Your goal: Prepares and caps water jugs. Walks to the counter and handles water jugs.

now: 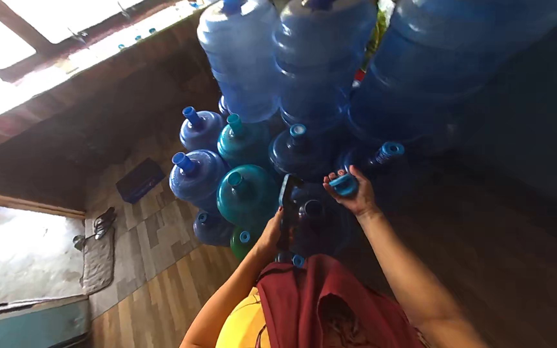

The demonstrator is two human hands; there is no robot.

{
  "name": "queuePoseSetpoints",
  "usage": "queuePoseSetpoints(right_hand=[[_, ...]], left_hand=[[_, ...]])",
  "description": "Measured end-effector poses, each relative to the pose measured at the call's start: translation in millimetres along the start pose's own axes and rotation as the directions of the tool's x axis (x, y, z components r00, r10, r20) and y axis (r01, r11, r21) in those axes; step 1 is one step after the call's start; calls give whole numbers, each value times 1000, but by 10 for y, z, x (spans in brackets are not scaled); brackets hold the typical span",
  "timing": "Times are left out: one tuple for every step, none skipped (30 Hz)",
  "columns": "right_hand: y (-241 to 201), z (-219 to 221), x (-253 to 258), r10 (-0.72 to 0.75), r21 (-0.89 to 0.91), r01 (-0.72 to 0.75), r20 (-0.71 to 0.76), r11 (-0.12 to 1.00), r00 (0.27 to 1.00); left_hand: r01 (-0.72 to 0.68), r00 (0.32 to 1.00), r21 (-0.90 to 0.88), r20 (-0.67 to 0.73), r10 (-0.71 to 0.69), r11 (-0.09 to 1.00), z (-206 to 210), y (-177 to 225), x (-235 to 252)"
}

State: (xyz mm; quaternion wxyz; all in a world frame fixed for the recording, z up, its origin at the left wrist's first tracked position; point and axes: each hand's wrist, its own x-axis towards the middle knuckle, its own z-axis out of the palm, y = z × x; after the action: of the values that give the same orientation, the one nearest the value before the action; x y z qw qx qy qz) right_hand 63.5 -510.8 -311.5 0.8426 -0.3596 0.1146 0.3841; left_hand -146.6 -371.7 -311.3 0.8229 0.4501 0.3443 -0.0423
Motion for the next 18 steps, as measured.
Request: queuePoseSetpoints(right_hand=[[2,0,37,10,-16,-10,-7,1000,1000],[6,8,71,19,-38,-20,-15,999,1000],[8,23,106,30,-70,-32,-25,997,999],[8,49,147,38,-104,-42,-40,994,998],[8,78,203,40,-152,-47,-49,987,998],[7,116,262,32,-222,-43,-54,974,998],[7,160,324,17,-312,-35,-60,950,998],[10,204,396,-6,-417,-19,-60,909,998],[10,248,482,-31,-525,5,-42,851,999],[3,302,583,-55,-636,34,-13,771,998],[4,354,703,-89,-737,73,17,672,996],[14,385,853,-136,-817,125,58,562,989],[27,413,1014,-188,-873,188,113,450,976],[37,434,1180,-233,-914,242,170,325,957],[44,464,1320,-266,-934,277,214,224,940],[48,506,1428,-293,-943,298,246,146,924],[59,539,1528,-311,-946,309,267,96,912],[76,562,1620,-319,-945,318,278,81,906]], left_hand=[[-23,999,21,-22,24,1000,-9,11,14],[-53,998,43,-43,55,998,-23,25,28],[-92,994,72,-56,96,993,-46,45,46],[-134,987,113,-69,143,984,-66,75,71],[-178,978,169,-79,193,969,-85,121,99],[-224,965,236,-78,249,945,-108,177,135],[-266,950,304,-77,302,915,-122,242,182],[-300,935,366,-72,349,881,-130,318,241],[-329,918,417,-69,390,847,-127,407,315],[-354,900,459,-68,430,815,-110,506,405],[-375,880,505,-69,469,778,-85,605,509],[-382,863,553,-74,500,740,-59,701,633],[-371,854,598,-81,514,710,-34,798,776],[-355,847,637,-91,524,684,-12,882,943],[-339,840,672,-99,533,659,-1,951,1121],[-328,836,703,-95,540,631,-9,1001,1302],[-323,832,733,-82,548,599,-30,1034,1473],[-315,833,756,-70,549,574,-55,1056,1623]])
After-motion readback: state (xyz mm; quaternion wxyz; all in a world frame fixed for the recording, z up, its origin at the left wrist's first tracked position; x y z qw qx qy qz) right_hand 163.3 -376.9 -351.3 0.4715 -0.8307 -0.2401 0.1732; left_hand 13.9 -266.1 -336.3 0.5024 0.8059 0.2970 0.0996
